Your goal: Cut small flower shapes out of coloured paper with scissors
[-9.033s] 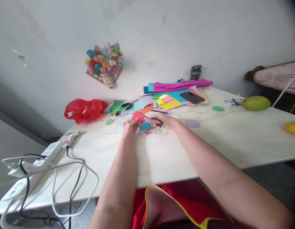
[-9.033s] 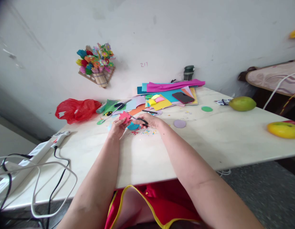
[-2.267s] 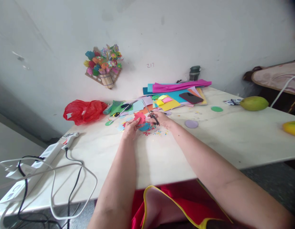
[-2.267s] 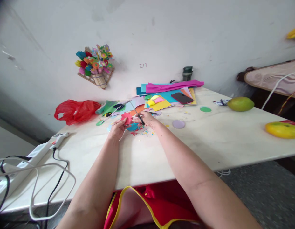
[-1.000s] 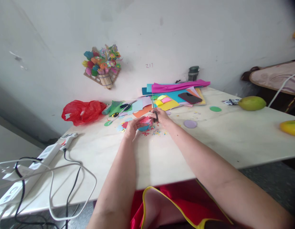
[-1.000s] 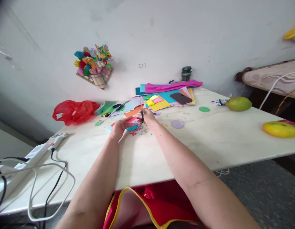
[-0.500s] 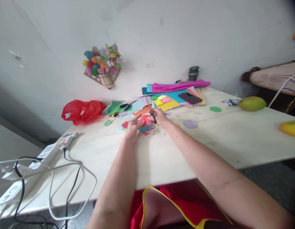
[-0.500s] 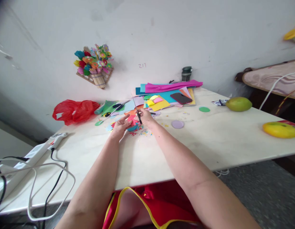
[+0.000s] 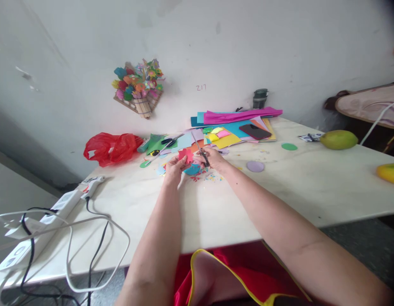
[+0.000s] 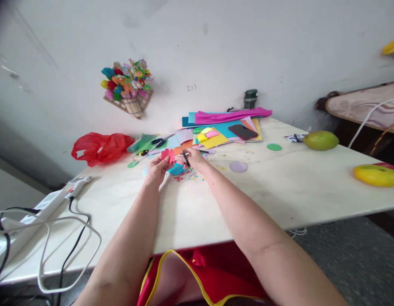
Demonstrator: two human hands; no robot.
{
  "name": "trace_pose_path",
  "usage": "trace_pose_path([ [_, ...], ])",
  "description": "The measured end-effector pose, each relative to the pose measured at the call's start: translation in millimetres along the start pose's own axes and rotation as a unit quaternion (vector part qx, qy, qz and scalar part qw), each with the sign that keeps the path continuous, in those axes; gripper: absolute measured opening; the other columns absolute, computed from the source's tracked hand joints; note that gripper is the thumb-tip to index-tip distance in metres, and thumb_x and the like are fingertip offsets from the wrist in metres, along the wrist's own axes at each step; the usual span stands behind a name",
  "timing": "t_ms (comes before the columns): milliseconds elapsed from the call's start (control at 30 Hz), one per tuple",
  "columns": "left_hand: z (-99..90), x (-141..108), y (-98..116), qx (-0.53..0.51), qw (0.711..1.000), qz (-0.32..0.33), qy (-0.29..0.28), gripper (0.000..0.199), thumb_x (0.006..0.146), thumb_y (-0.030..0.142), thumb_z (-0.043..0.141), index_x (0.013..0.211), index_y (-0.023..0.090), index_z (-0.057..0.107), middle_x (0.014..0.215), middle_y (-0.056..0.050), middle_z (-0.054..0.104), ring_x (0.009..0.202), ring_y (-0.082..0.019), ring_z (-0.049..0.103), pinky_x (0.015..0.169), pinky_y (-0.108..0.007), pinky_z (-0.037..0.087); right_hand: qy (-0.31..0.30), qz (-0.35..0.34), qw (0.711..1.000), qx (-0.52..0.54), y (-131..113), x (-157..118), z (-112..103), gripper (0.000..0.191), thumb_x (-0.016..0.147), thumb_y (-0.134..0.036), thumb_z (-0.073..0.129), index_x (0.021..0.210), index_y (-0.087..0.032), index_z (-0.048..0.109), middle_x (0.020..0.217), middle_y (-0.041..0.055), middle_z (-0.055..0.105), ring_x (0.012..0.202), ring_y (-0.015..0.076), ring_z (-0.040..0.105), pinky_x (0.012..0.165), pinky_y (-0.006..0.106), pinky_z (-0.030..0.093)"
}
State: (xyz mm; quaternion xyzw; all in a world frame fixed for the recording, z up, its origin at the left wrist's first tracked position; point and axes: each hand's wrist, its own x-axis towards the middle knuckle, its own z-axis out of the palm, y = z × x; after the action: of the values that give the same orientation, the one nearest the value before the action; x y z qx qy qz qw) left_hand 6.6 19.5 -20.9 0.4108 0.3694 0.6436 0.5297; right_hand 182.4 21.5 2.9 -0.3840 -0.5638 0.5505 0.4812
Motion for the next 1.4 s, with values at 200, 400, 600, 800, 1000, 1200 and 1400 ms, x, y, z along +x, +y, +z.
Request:
trace_pose_path([
  [200,1.8,-0.4,1.2,-0.032,0.999,0.009,0.01,0.043,0.045,0.035,0.098,0.072,0.017,0.07,0.062,0.0,0.07,0.06,-0.017,0.07,0.063,-0.028,0.059,-0.086,0.016,0.995,-0.045,-2.5,-6.7,-1.9,0.026,0.083,-0.035,0.077,0.084,-0.014,0.062,0.057,-0.0016,0.063,0.041,0.0076,0.056,0.031,0.014,0.031],
  [400,3.1,-0.4,1.5,-0.059,0.998,0.015,0.025,0.034,0.053,0.026,0.095,0.072,0.016,0.069,0.066,-0.002,0.072,0.061,-0.015,0.07,0.063,-0.025,0.057,-0.124,0.032,0.99,-0.055,-0.8,-5.9,-2.5,0.024,0.088,-0.034,0.074,0.081,-0.014,0.062,0.06,-0.0004,0.066,0.042,0.0064,0.057,0.031,0.013,0.032],
  [600,1.1,1.0,2.1,-0.055,0.998,0.013,0.032,0.029,0.056,0.022,0.092,0.07,0.017,0.066,0.057,0.003,0.065,0.055,-0.013,0.066,0.065,-0.027,0.058,-0.166,0.043,0.983,-0.062,6.2,-1.8,-6.2,0.028,0.091,-0.038,0.069,0.082,-0.014,0.061,0.061,0.0015,0.068,0.043,0.0076,0.058,0.031,0.014,0.033],
  [800,-0.8,1.6,2.4,-0.057,0.998,0.012,0.037,0.025,0.057,0.021,0.088,0.069,0.017,0.066,0.056,0.002,0.065,0.053,-0.013,0.064,0.066,-0.03,0.059,-0.187,0.045,0.98,-0.056,2.9,-4.4,-8.8,0.033,0.089,-0.044,0.071,0.078,-0.014,0.059,0.062,0.003,0.069,0.045,0.0089,0.059,0.031,0.014,0.035],
  [1000,-2.4,2.2,2.2,-0.047,0.998,0.008,0.04,0.026,0.058,0.021,0.087,0.073,0.017,0.066,0.067,-0.002,0.072,0.064,-0.017,0.071,0.069,-0.032,0.06,-0.208,0.039,0.974,-0.076,7.3,-1.0,-11.2,0.04,0.087,-0.053,0.069,0.083,-0.014,0.061,0.064,0.0035,0.069,0.046,0.0093,0.059,0.031,0.015,0.035],
  [1200,0.0,0.6,3.0,-0.058,0.997,0.013,0.042,0.028,0.054,0.021,0.087,0.07,0.017,0.065,0.063,0.0,0.071,0.06,-0.016,0.071,0.063,-0.028,0.059,-0.207,0.032,0.973,-0.096,8.0,-0.9,-10.6,0.038,0.091,-0.051,0.065,0.085,-0.013,0.061,0.061,0.0017,0.068,0.04,0.0068,0.055,0.031,0.014,0.034],
  [1400,1.7,-1.3,4.7,-0.054,0.998,0.012,0.035,0.027,0.055,0.02,0.087,0.072,0.017,0.066,0.064,-0.001,0.072,0.062,-0.017,0.072,0.064,-0.028,0.059,-0.191,0.03,0.977,-0.09,7.4,-2.6,-8.5,0.033,0.088,-0.044,0.071,0.081,-0.014,0.06,0.057,0.0,0.065,0.038,0.0061,0.051,0.03,0.014,0.03],
])
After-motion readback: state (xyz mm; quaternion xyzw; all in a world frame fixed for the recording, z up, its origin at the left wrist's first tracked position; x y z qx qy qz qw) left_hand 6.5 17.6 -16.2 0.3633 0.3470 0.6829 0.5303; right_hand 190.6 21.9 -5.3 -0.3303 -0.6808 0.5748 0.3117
